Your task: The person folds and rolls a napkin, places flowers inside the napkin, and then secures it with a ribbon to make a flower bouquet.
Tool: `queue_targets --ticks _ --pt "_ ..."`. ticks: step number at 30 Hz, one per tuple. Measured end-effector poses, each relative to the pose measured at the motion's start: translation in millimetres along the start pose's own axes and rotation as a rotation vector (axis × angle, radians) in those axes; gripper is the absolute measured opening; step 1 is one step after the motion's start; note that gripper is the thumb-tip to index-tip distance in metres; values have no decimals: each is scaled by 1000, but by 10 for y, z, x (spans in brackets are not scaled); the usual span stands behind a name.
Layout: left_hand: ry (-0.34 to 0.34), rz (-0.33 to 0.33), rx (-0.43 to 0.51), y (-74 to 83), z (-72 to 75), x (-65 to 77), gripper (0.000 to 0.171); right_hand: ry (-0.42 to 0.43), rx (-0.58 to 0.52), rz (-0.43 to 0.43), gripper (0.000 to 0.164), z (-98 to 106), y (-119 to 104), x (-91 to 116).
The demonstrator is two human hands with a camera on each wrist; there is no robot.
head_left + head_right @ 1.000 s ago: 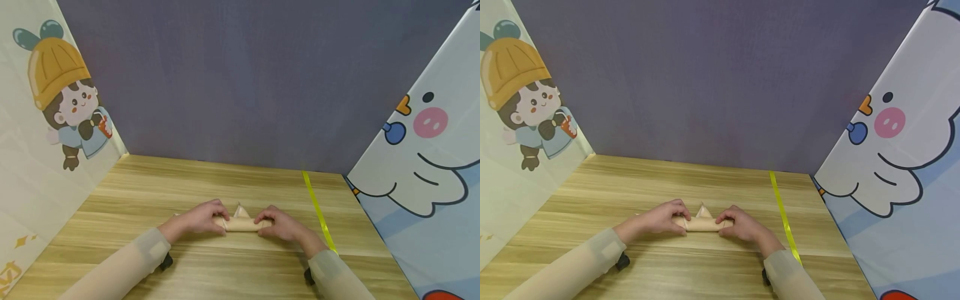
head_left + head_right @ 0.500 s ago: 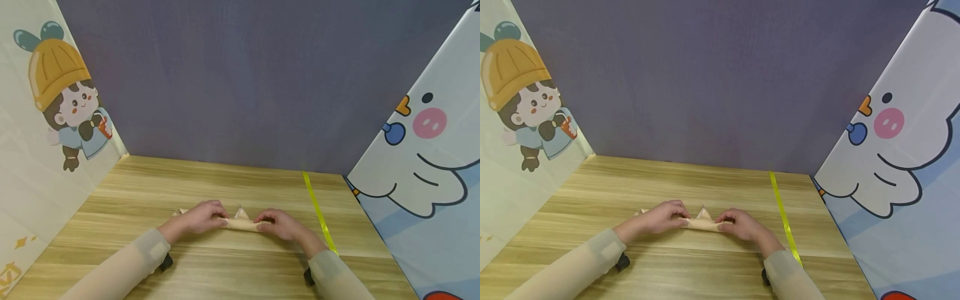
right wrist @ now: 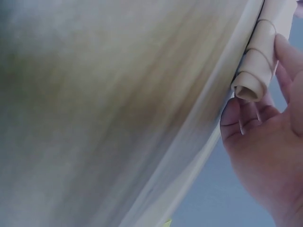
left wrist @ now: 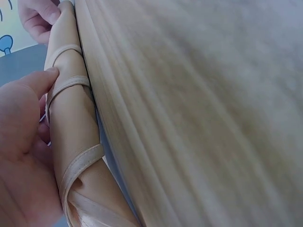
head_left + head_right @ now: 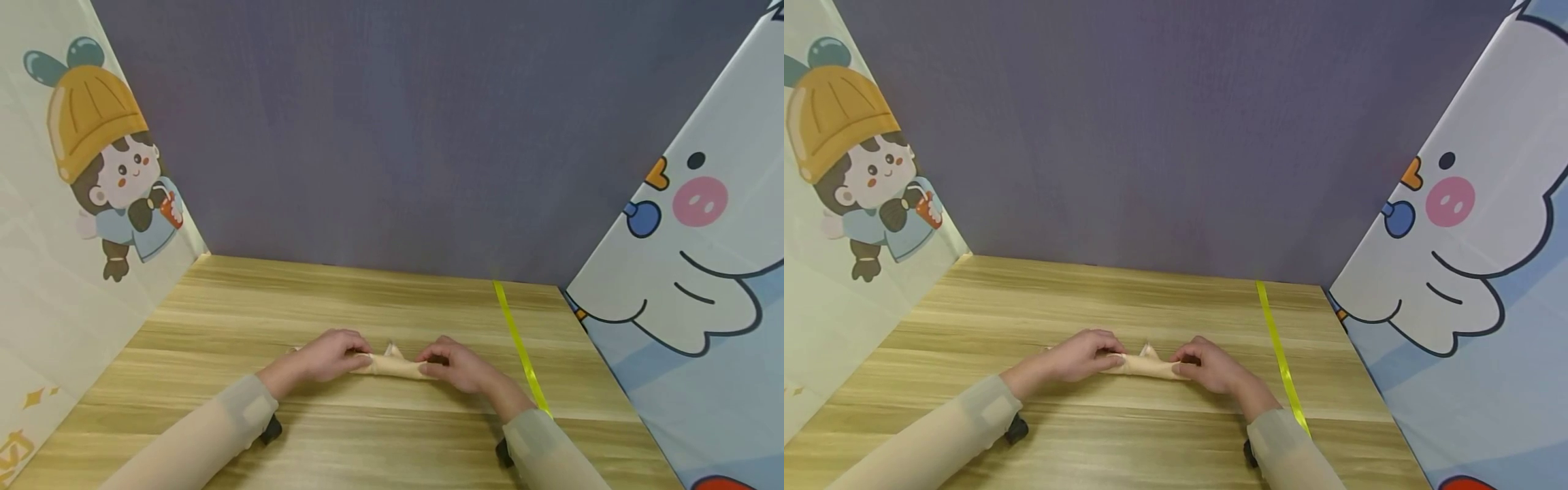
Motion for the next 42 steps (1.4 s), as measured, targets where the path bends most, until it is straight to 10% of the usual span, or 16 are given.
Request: queue_targets --ticks 9,42 --pt "-11 -8 17 25 -38 -11 22 -18 -17 135 17 -28 -85 -15" --pt "61 -34 -210 64 -5 -7 25 5 70 80 34 -17 -91 -33"
Point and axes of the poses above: each hand's wrist, its own x-axis away from the middle knuckle, its own z-axis out of the back of the hand, y = z × x, the point moved 7 cm from there along -x, towards the middle knuckle, and after that the axes turned 6 degrees about z, right-handed, at the moved point
